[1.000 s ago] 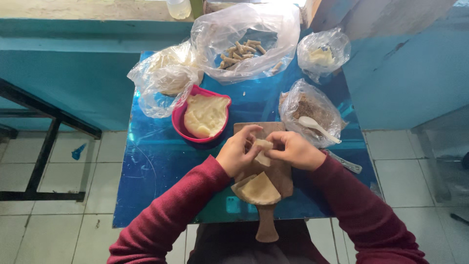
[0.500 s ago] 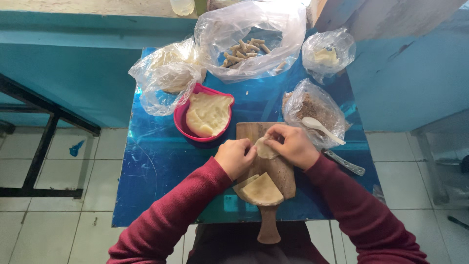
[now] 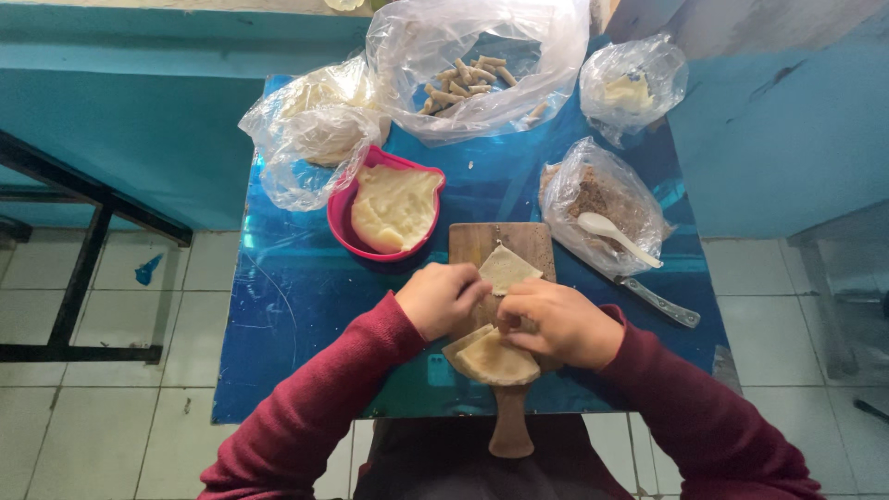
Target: The person places a square dough wrapper on a small wooden board, spoons filling from a plastic bag onto it, and folds the wrapper over the filling by hand, repeating the process for successive wrappers. A bowl of dough and a knife sit on the blue table nearby.
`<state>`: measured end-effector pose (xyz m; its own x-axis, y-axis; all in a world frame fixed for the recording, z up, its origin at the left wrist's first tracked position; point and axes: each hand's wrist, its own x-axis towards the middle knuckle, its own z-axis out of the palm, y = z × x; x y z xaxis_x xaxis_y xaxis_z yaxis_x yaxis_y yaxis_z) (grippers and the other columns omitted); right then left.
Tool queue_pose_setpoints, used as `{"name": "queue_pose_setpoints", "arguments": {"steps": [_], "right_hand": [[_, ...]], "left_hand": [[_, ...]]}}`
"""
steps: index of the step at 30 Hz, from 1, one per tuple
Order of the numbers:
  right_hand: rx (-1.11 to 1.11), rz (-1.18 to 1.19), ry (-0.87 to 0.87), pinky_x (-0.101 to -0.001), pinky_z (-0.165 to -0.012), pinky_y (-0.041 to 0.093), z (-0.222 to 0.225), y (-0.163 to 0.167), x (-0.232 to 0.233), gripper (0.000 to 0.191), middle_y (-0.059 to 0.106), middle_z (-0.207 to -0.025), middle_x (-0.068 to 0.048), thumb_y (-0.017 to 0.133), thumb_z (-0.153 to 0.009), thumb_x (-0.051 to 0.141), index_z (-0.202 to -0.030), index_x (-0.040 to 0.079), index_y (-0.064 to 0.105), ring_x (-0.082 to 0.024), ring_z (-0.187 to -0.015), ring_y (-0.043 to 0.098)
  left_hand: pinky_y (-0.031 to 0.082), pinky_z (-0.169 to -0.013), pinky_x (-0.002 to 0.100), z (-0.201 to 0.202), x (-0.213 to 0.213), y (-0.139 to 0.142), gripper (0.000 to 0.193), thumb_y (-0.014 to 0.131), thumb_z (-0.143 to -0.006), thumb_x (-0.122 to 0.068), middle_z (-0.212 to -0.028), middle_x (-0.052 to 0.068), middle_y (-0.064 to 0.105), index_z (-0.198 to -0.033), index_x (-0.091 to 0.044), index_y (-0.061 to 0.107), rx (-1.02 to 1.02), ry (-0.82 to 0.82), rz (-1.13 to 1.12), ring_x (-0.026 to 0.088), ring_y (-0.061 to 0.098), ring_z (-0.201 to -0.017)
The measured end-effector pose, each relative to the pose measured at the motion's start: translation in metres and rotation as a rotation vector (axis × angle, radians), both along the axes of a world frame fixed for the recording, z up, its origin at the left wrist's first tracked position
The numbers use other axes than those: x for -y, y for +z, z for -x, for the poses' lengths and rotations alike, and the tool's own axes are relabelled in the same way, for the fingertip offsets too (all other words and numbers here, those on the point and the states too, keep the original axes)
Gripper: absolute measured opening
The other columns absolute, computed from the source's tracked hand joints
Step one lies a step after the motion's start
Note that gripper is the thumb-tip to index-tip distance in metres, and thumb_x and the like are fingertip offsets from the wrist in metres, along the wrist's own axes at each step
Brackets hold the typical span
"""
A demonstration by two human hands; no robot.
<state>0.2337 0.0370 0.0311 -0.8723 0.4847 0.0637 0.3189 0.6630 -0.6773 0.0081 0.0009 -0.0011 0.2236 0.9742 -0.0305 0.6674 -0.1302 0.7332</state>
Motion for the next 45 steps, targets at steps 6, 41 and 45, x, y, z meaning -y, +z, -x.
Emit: {"name": "queue_pose_setpoints", "arguments": {"steps": [6, 41, 45], "right_hand": [[-0.127, -0.141, 0.117, -0.0393, -0.073, 0.051, -0.001, 0.005, 0.001, 0.013, 0.062, -0.086, -0.004, 0.077, -0.078, 0.014, -0.083, 0.013, 0.065, -0.029, -0.085, 0.063], [-0.347, 0.108, -0.148, -0.0283, -0.076, 0.057, -0.017, 0.012, -0.009, 0.021, 0.071, -0.093, -0.003, 0.078, -0.088, 0.009, -0.107, 0.006, 0.07, -0.017, -0.084, 0.068], [-0.422, -0.233, -0.227, -0.0311, -0.075, 0.055, -0.006, 0.009, -0.005, 0.025, 0.07, -0.095, -0.005, 0.081, -0.086, 0.008, -0.107, 0.007, 0.068, -0.019, -0.085, 0.067]], "left_hand": [[0.058, -0.076, 0.043, 0.005, 0.006, 0.004, 0.017, 0.067, -0.086, -0.025, -0.089, 0.011, 0.074, -0.095, -0.014, 0.077, 0.013, -0.258, 0.065, 0.033, 0.072, -0.085], [0.053, -0.097, 0.025, -0.007, -0.001, -0.009, 0.041, 0.052, -0.111, -0.031, -0.12, 0.004, 0.073, -0.133, 0.001, 0.067, 0.873, -0.212, 0.312, 0.008, 0.066, -0.112], [0.057, -0.083, 0.025, -0.007, -0.001, -0.01, 0.036, 0.058, -0.104, -0.029, -0.113, 0.001, 0.071, -0.129, -0.004, 0.065, 0.981, -0.066, 0.59, 0.007, 0.067, -0.101]]}}
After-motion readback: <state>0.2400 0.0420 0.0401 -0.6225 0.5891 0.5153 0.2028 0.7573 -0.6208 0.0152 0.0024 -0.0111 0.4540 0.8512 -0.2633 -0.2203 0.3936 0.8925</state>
